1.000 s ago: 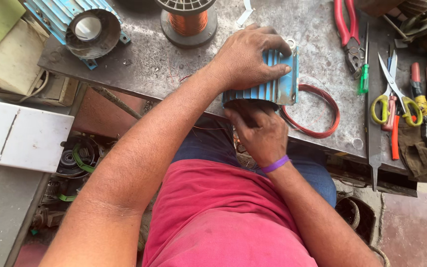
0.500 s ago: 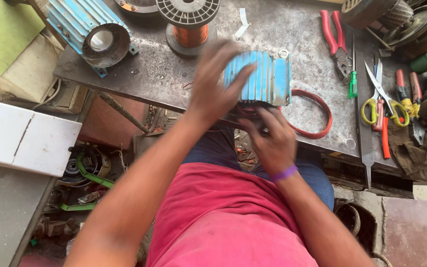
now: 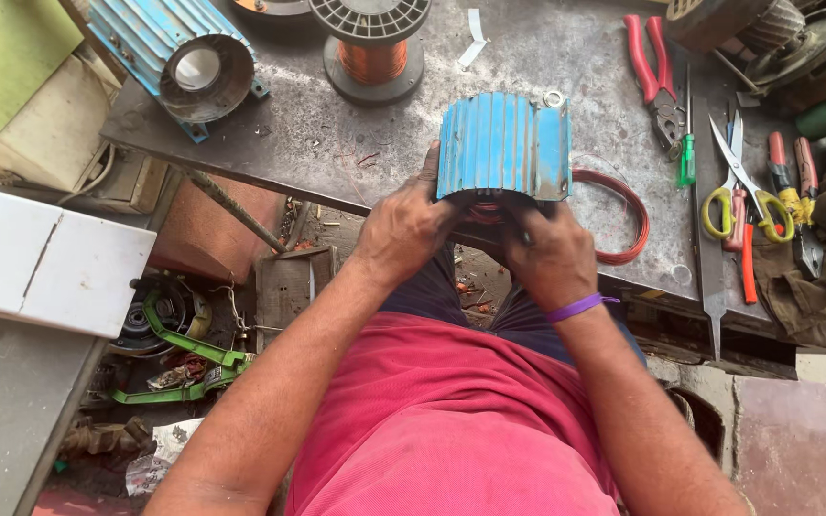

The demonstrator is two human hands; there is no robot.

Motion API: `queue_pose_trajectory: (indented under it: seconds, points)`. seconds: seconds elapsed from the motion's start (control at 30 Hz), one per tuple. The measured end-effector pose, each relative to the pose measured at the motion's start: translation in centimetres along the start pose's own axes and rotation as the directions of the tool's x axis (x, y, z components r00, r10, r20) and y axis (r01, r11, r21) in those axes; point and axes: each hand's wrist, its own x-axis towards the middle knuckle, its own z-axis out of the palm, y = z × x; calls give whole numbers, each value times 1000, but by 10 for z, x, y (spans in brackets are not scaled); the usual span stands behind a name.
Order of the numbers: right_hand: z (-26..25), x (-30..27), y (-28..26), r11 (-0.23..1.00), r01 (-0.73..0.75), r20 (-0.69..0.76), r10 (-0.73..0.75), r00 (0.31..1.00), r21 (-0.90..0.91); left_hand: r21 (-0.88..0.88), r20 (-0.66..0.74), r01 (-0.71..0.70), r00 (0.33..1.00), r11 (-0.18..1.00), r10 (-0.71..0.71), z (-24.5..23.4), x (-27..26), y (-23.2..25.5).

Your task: The person winds copper wire into the slots of a blue motor stator by hand. They repeatedly insert the wire, pull it through, and adjust the stator's position on the workbench to continue the winding process.

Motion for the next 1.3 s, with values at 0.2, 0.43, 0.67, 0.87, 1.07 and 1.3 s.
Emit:
queue_pose_trajectory:
  seconds: [0.2,0.43,0.67,0.87,1.07,1.3]
  points:
    - [-17,6,1,996,54,178,-40,983,-75,19,1,-77,997,997,77,0,2,-10]
    - [-12,12,16,980,195,64,-197,978,43,-27,-10,-69,998,997,69,-9,3,-5]
    - [3,12,31,942,297,22,-297,955,-157,-107,-103,-54,994,993,43,-4,2,-1]
    - [3,9,41,918,350,25,-352,936,-186,-134,-69,-59,996,989,50,-4,3,-4]
    - [13,5,43,934,314,-26,-323,946,-172,-96,-223,-68,974,993,45,12,-4,1]
    - [8,3,36,951,255,-10,-261,965,-176,-120,-97,-88,992,989,77,-2,0,-6]
